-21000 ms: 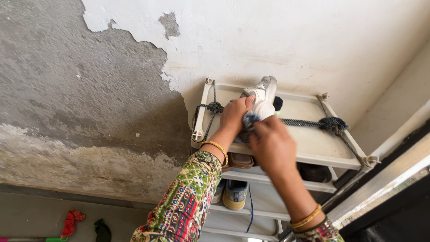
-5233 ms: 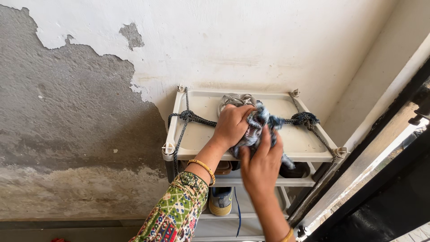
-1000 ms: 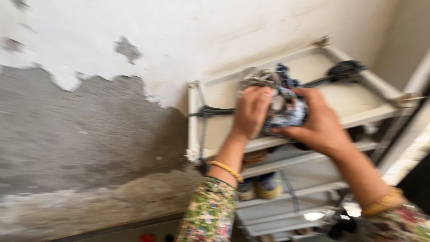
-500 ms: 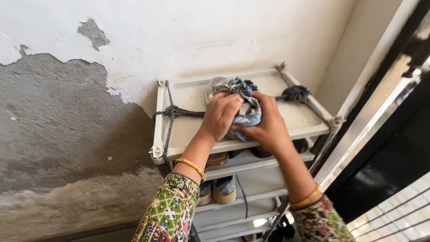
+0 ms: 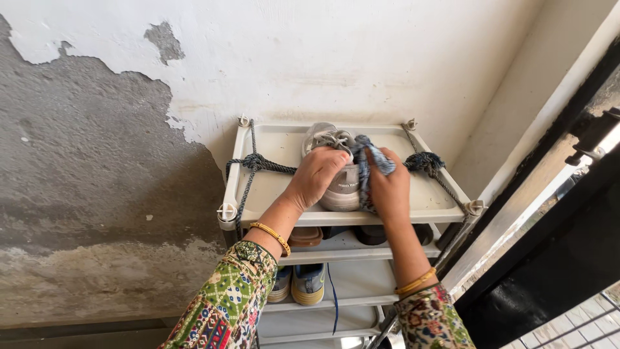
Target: The person cleans a white sneaker on a shoe rack using a cloth and a brush. They wipe the shoe's exterior and sole, then use the brush to scrub the upper surface before wiping it again.
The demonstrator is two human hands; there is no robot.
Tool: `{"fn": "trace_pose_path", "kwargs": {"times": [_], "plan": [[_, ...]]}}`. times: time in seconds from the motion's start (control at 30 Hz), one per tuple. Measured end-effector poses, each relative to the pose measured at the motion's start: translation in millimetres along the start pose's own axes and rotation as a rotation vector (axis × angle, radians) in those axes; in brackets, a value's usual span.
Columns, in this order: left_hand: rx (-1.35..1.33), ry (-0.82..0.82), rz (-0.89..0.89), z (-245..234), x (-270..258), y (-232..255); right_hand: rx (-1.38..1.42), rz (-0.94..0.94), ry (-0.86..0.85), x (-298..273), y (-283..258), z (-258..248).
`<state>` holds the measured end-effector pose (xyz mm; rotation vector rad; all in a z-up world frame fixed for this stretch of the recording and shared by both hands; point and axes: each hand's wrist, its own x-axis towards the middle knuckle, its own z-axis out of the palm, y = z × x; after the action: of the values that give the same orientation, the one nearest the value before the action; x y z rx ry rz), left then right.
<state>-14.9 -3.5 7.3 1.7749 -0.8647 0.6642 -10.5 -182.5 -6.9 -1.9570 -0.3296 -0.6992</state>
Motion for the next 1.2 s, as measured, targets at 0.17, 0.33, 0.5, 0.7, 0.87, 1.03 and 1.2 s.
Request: {"fn": "trace_pose_path", "kwargs": {"times": [0.17, 0.33, 0.5, 0.7, 0.87, 1.03, 1.2], "plan": [[-0.033, 0.045, -0.017, 1.5, 2.5, 0.9, -0.167, -0.325, 0.124, -39.2, -1.2, 5.8], [0.037, 0.060, 0.052, 3.2, 2.7, 2.4, -0.384, -0.327, 0.151, -52.4, -29.0, 10.7], [0.047, 0.032, 0.081, 3.6, 7.2, -0.3, -0.468, -0.144, 0.051, -12.3, -41.3, 8.8], [-0.058, 0.001, 0.024, 1.3, 2.5, -6.8, -0.165, -0.096, -0.006, -0.1, 8.9, -0.8], [-0.060, -0.024, -0.057, 1.1, 1.8, -10.1, -0.175, -0.299, -0.055, -20.7, 21.4, -7.2], [-0.058, 0.030, 0.046, 0.4, 0.8, -2.4, -0.398, -0.262, 0.014, -39.5, -26.0, 8.6], [-0.021, 0.016, 0.031, -7.8, 1.5, 0.8, -0.469, -0.106, 0.164, -34.5, -49.1, 33.1]]}}
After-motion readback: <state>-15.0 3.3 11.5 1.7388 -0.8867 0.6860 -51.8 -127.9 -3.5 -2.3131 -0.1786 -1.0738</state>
